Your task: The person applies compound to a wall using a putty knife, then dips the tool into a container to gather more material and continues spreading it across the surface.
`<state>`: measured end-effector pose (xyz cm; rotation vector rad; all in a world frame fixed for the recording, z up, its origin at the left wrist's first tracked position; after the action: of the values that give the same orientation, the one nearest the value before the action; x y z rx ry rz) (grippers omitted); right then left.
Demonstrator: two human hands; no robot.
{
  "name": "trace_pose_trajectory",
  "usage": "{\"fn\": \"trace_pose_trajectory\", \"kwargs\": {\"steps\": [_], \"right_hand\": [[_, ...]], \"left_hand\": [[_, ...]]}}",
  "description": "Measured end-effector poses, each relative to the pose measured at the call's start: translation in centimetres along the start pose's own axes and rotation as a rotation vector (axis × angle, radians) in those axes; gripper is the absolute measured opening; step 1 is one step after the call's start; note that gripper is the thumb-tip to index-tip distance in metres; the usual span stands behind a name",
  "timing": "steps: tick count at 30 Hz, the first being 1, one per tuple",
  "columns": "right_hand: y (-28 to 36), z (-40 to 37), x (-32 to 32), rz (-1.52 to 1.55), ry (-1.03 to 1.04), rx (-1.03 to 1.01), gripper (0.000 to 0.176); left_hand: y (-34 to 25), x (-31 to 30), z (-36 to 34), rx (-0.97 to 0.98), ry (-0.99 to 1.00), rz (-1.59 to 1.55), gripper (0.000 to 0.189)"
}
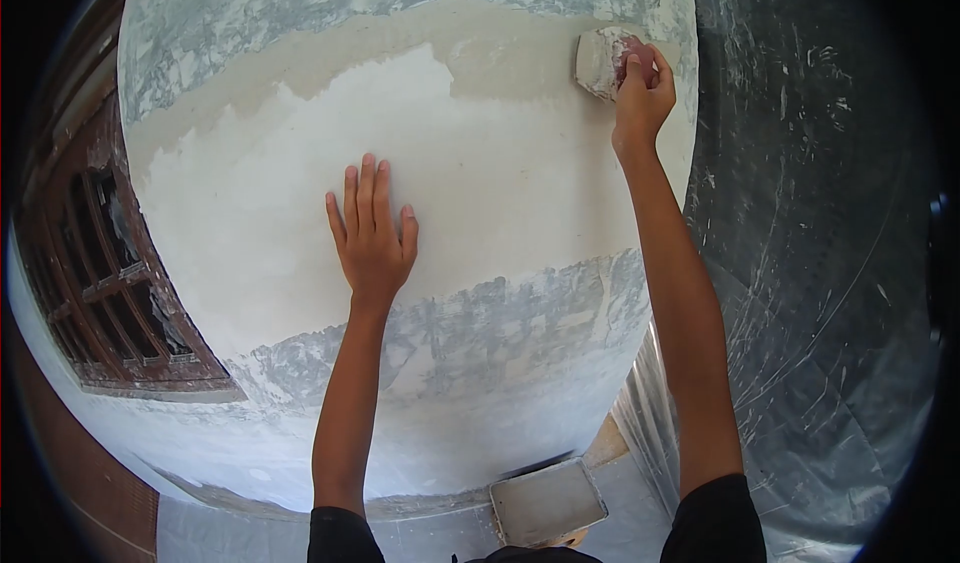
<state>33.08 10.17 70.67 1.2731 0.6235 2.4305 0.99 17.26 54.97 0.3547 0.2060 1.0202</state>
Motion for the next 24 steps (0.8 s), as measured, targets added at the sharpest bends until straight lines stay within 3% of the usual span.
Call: {"fn": "trace_pose_trajectory", "kwargs": {"steps": [2,4,6,8,10,11,14,16,18,20,22,24], "right_hand": [[0.1,-1.1,0.5,-0.263,0.253,-0.131,0.038],[0.0,-0.9,1.0,-0.297,0.218,-0.186,0.036],[0.6,-1.0,1.4,-0.041,0.003,-0.11,0.034],[1.1,-2.6,2.3,-0.019,0.076,-0.129,0.033],[1.4,-5.0,3.5,-0.154,0.403,-0.19,0.034],[0.4,-5.1,4.2,-0.262,0.381,-0.276,0.036],[-0.1,-4.9,4.7,-0.395,0.329,-0.287,0.037],[0.2,-4.0,4.7,-0.324,0.283,-0.246,0.037],[0.6,-3.6,4.3,-0.045,0.178,-0.064,0.035],[0.7,-4.4,4.4,0.0,0.24,-0.081,0.036],[0.7,-5.6,4.1,-0.42,0.349,-0.252,0.038],[0.2,-4.3,3.6,-0.512,0.294,-0.268,0.038]], "left_hand": [[0.1,0.0,0.1,0.007,-0.003,-0.004,0.06],[0.0,-0.1,0.0,0.004,0.003,-0.006,0.06],[-0.2,-0.2,0.1,-0.003,0.002,0.006,0.059],[-0.1,-0.2,0.3,-0.005,-0.004,0.021,0.058],[-0.1,-0.3,0.2,-0.004,0.0,0.02,0.058],[-0.1,-0.2,0.2,-0.002,0.001,0.018,0.058],[-0.1,-0.3,0.1,-0.002,0.004,0.021,0.057],[-0.1,-0.3,0.0,0.005,-0.01,0.01,0.057],[0.0,-0.2,-0.1,0.003,0.0,-0.003,0.058],[0.0,-0.1,-0.1,0.006,0.008,-0.022,0.059],[-0.1,-0.1,-0.2,0.009,0.005,-0.012,0.06],[-0.1,-0.1,-0.3,0.009,0.003,-0.02,0.06]]}}
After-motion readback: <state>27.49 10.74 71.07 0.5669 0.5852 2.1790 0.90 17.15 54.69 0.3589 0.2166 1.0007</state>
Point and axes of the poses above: each hand's wrist, its own z-axis towards the middle knuckle, its own x-axis out of the palm, y = z × x, the point moved 1 cm from there along z, towards the middle knuckle, and after that the axes turned 15 degrees about x, right-handed, at the moved point
